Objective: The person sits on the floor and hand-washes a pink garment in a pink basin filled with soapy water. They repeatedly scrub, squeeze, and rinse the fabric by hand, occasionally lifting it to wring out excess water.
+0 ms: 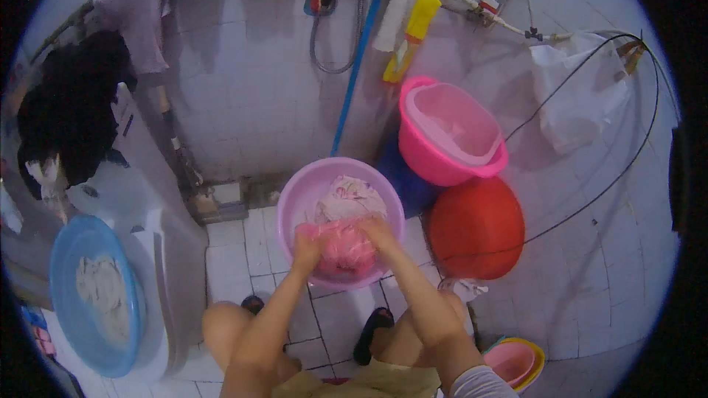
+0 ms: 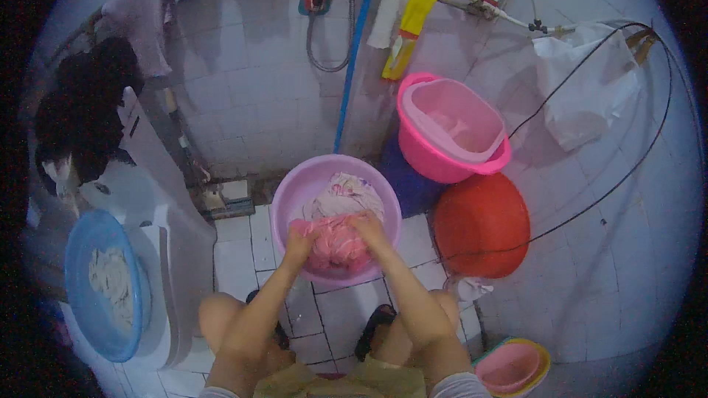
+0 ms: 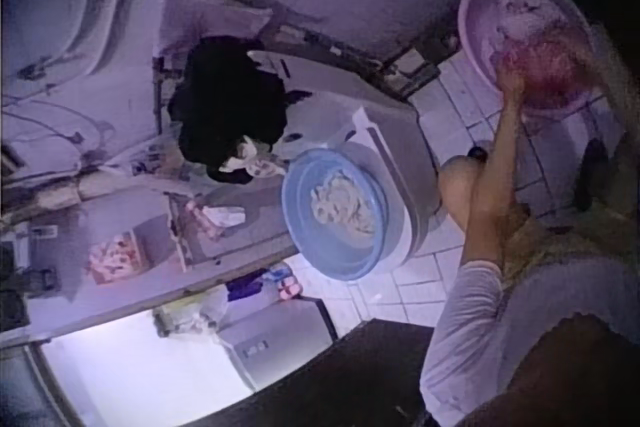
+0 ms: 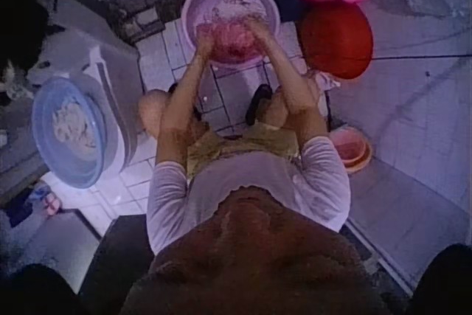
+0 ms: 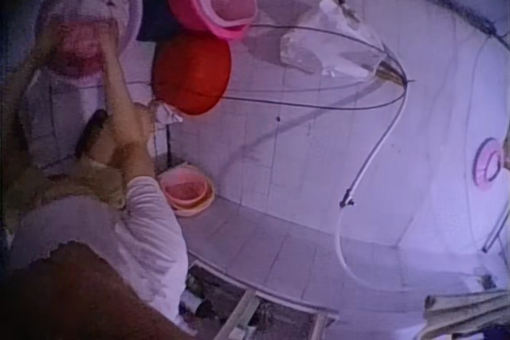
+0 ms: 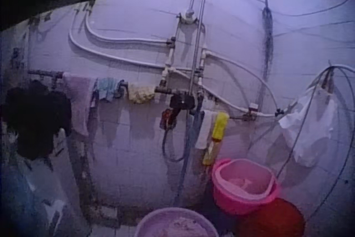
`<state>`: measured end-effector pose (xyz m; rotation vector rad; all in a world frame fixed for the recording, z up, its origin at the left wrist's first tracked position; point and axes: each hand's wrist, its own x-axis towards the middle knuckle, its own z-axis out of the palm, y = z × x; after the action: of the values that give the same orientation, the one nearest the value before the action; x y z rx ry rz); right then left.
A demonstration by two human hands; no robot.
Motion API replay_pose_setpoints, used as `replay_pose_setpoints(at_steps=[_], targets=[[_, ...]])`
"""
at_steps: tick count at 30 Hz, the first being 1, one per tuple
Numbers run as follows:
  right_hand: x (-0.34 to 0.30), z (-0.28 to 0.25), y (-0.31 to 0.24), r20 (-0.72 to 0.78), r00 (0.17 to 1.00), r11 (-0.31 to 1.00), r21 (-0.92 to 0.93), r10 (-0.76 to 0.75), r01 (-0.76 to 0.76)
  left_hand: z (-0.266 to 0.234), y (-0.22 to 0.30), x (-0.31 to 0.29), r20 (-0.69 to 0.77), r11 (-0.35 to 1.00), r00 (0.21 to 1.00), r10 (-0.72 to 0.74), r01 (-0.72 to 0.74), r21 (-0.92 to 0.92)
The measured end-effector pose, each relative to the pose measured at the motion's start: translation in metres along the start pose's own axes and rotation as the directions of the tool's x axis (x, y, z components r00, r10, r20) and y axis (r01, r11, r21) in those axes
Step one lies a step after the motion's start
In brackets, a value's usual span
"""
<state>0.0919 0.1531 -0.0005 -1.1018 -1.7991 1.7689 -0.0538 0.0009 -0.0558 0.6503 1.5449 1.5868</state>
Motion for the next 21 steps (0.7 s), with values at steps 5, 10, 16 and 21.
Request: replay_pose_setpoints(at_steps=[5,10,16,21], targets=[[-0.028,0.043,0.003,-0.022,0.912,0.681,-0.673,-0.409,0.289,0.016,-0.023,0.0,-0.378,0.707,0.904,0.2,0.134,0.695],[-0.032,0.059,-0.002,0.176,0.821,0.454,-0.761,-0.543,0.463,0.039,-0.012,-0.008,-0.397,0.723,0.895,0.203,0.137,0.677],[-0.004,0.066,0.029,0.24,0.823,0.361,-0.81,-0.516,0.462,0.038,0.003,-0.002,-0.337,0.627,0.93,0.147,0.176,0.759],[0.006,0.073,0.032,0.244,0.816,0.276,-0.858,-0.524,0.434,0.035,0.001,0.007,-0.358,0.678,0.934,-0.001,0.264,0.686]])
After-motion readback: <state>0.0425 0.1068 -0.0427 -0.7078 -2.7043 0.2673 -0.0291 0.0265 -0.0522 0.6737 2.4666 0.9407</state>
